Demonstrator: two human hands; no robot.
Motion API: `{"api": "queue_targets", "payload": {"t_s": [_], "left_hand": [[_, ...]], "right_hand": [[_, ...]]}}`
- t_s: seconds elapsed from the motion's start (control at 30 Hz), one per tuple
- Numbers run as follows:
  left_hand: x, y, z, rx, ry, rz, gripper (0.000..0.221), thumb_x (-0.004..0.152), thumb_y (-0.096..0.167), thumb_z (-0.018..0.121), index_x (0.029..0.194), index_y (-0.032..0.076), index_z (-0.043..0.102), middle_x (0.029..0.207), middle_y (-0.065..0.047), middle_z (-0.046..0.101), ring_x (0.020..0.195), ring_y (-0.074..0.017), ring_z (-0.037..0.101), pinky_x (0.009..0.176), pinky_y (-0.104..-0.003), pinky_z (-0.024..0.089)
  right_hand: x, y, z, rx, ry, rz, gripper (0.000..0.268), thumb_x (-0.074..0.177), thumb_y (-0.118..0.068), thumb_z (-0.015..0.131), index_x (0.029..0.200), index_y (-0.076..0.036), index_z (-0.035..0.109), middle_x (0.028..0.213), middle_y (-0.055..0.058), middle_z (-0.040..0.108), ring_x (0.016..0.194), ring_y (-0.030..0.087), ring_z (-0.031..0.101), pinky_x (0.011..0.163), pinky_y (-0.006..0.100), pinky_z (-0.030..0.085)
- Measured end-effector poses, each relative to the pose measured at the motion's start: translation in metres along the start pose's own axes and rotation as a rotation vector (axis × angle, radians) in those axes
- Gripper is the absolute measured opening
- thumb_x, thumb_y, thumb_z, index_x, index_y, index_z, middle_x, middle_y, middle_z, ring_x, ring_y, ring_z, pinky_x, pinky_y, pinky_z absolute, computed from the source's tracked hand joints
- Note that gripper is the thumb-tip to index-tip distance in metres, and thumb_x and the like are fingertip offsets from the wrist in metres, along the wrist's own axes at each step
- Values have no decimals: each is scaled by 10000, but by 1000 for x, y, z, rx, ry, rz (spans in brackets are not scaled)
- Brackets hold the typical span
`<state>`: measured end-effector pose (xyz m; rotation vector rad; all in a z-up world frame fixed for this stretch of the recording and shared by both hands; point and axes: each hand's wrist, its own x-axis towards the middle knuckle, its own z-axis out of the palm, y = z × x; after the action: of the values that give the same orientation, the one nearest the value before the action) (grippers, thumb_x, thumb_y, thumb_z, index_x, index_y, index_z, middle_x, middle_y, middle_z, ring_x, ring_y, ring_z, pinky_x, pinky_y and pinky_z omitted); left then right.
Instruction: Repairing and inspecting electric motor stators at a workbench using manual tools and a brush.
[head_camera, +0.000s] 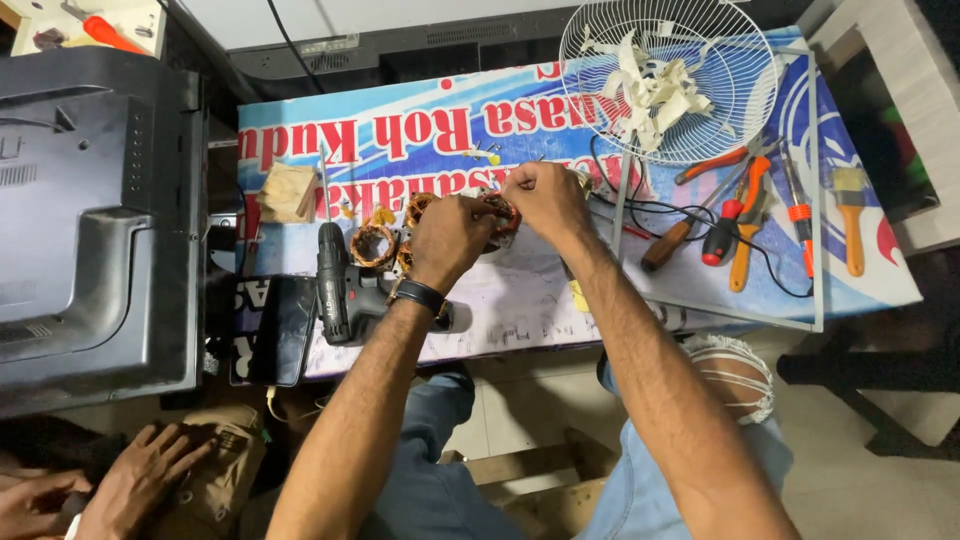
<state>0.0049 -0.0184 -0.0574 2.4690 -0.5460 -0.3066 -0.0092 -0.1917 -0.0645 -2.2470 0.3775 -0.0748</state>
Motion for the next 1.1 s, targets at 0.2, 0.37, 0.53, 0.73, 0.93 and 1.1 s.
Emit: {"api": "queue_targets", "payload": {"t_s": [0.2, 0.37, 0.53, 0.73, 0.93, 1.1], "left_hand": [[2, -4, 9, -30, -17, -103, 280, 854, 336, 634, 1062, 277, 813, 862, -105, 788, 972, -395, 743, 860, -502, 596], [13, -10, 25, -88, -20, -168, 278, 835, 334, 629, 1032, 269, 815, 744, -29, 774, 943, -324, 760, 857, -480, 603], [16, -16, 33, -171, -7, -183, 282, 820, 335, 648, 1023, 249, 824, 854, -101, 792, 987, -385, 740, 849, -502, 590], [21, -17, 34, -354, -18, -299, 255, 773, 367, 708, 970, 250, 821, 575, 8, 700, 666, -172, 759, 652, -302, 574], [10, -5, 17, -782, 19, -369, 157, 795, 147, 755, 910, 49, 797, 505, -99, 588, 365, -101, 493, 338, -190, 396], [6, 0, 9, -855, -13, -371, 83, 799, 108, 755, 810, 25, 760, 486, -110, 584, 319, -116, 478, 291, -206, 367]], "right_hand": [[5, 7, 4, 39, -22, 22, 215, 789, -341, 656, 917, -237, 795, 624, 2, 714, 666, 190, 737, 765, 349, 573], [3, 7, 6, 57, -45, 26, 241, 792, -353, 656, 938, -220, 794, 624, 14, 711, 630, 179, 730, 742, 343, 570], [1, 4, 4, 89, -47, 22, 219, 816, -288, 670, 960, -182, 796, 603, 26, 706, 602, 194, 727, 736, 346, 562], [0, 5, 2, 137, -64, -36, 225, 816, -263, 677, 971, -141, 784, 735, 54, 754, 533, 167, 701, 673, 324, 555], [-12, -8, -12, 123, -99, -50, 279, 817, -264, 725, 1038, -98, 762, 829, 51, 770, 529, 146, 692, 657, 327, 558], [-13, -9, -17, 31, -65, -93, 210, 824, -272, 752, 983, -135, 738, 843, 18, 771, 642, 203, 744, 672, 336, 564]]}}
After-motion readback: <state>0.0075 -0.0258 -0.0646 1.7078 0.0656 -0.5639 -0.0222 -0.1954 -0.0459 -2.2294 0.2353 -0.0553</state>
